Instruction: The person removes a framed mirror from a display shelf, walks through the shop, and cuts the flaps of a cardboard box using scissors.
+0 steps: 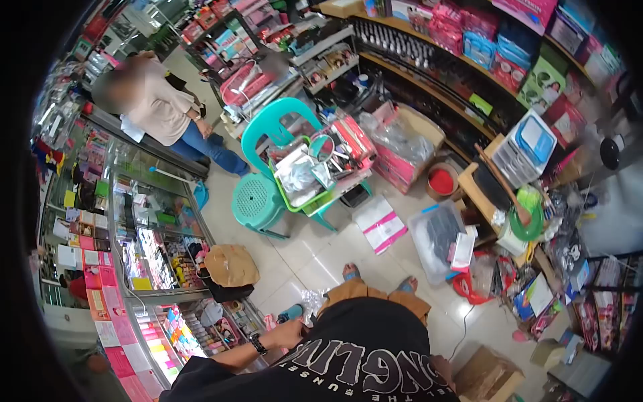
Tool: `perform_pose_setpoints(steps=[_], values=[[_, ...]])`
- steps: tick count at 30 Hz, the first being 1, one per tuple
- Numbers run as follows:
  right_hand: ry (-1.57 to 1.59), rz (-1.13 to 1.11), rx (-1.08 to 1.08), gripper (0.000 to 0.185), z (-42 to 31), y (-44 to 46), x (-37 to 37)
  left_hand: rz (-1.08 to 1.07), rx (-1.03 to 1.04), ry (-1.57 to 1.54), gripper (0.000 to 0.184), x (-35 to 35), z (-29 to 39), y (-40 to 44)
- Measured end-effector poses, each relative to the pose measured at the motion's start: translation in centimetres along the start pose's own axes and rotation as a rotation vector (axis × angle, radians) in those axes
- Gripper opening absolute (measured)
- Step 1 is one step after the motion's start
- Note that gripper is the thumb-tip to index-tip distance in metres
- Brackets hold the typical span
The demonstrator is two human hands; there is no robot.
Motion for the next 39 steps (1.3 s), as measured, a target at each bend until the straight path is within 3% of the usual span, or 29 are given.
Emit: perform_pose_setpoints(steps=[2, 4, 7, 11, 16, 21, 28, 31, 37, 39], values=[[-0.045, 0.047, -0.013, 0.028, 0.0, -1.6, -0.3, 0.012, -0.016, -0.056, 0.03, -0.2, 0.1, -0.3], [-0.068, 0.073, -0.018, 0.028, -0.5, -2.1, -0.1, 0.072, -0.004, 0.112, 0.029, 1.0, -0.1, 0.2], [-0.047, -0.047, 0.057, 0.028, 0.5, -2.5, 0.4, 0.139, 0.014, 0.271, 0.028, 2.0, -0.2, 0.6], [0.015, -0.38, 0.256, 0.032, 3.8, -1.8, 2.7, 0.062, -0.074, 0.154, 0.027, 1.0, -0.8, 1.6], [0.043, -0.535, 0.221, 0.034, 1.5, 0.3, -1.2, -0.21, -0.02, -0.156, 0.023, -1.0, 0.3, 1.4], [0.043, -0.57, 0.208, 0.037, 5.1, 0.2, 3.3, -0.01, -0.071, -0.022, 0.021, -0.5, 1.3, 1.3], [0.059, -0.563, 0.126, 0.041, 12.2, -0.5, 11.6, -0.027, 0.038, -0.031, 0.02, -0.8, 0.0, 2.1], [0.102, -0.623, 0.335, 0.041, 7.4, 0.5, 5.8, -0.129, 0.089, -0.018, 0.023, -0.7, -0.5, 2.2], [0.409, -0.454, 0.201, 0.041, 0.9, -2.6, -3.9, 0.079, 0.006, 0.041, 0.029, 2.4, -2.6, 1.8], [0.389, -0.361, 0.169, 0.041, -4.0, -2.5, -8.2, 0.114, 0.138, 0.054, 0.03, 2.9, -3.6, 2.3]])
Point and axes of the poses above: each hand's wrist, its own y-axis towards the middle knuckle, its own x-axis out of the palm, z = x × y, the point moved 2 cm from there along y, towards the middle knuckle, and after that the axes turned 9 degrees about z, right-handed, at the moved point
